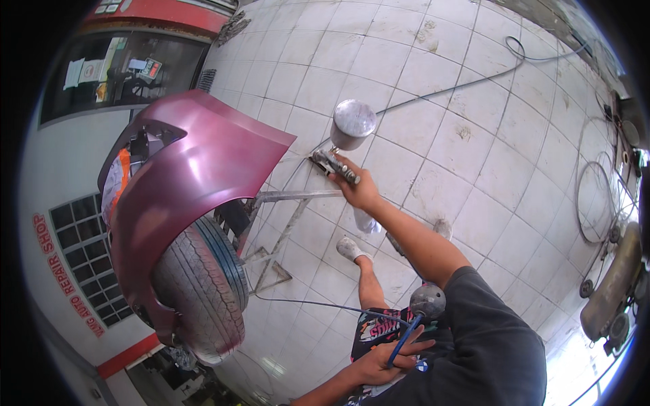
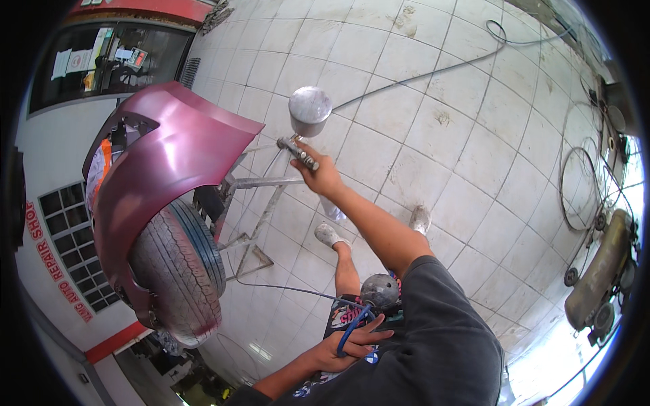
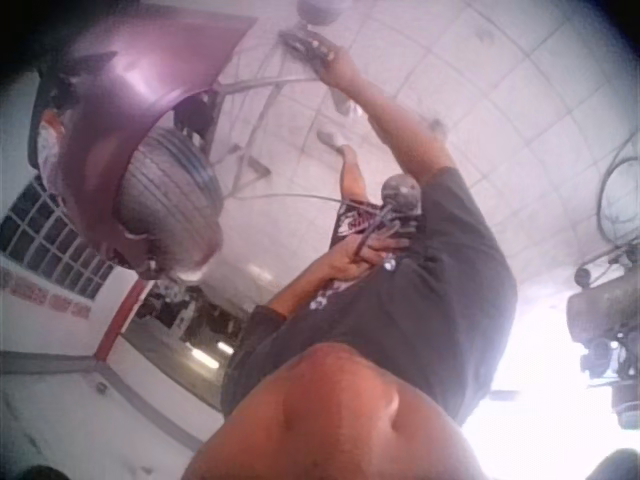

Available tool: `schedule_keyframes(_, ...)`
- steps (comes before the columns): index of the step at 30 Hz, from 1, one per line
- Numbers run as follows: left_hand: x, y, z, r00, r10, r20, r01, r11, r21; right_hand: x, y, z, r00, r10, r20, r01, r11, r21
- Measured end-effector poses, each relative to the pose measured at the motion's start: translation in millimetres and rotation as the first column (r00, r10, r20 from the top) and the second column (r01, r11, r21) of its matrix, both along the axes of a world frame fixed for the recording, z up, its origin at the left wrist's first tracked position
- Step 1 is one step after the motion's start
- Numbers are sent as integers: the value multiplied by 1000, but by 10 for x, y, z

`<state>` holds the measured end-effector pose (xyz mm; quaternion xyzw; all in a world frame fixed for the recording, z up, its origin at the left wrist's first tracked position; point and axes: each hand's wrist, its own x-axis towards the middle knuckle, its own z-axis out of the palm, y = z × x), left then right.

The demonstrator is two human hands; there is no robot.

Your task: The person uses a spray gun to apply maroon paint to a car bumper mounted on a stand. They move around the bumper, spraying different sections and occasionally wiping the surface with a cloth.

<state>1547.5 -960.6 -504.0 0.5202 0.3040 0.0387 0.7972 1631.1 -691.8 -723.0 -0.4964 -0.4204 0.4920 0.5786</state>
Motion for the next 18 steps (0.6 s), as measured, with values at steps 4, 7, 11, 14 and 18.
schedule_keyframes(4, 62, 103, -46, 985, 167, -42, -169, 983, -69, 174, 447, -172, 984, 152, 90, -127, 964, -234)
schedule_keyframes(7, -32, 207, -5, 946, 250, -207, -255, 967, 6, 275, 572, -16, 971, 149, 185, -99, 962, -254)
schedule_keyframes(11, -477, 155, -62, 793, 453, -406, -340, 884, 322, 511, 518, 459, 950, 258, 174, -243, 965, -100)
schedule_keyframes(14, -743, -30, -223, 705, 558, -438, -364, 814, 452, 589, 187, 1071, 872, 456, 178, -424, 885, -193)
schedule_keyframes(18, -503, 474, 44, 632, 514, -580, -486, 846, 220, 758, 25, 2005, 716, 696, 49, -650, 691, -316)
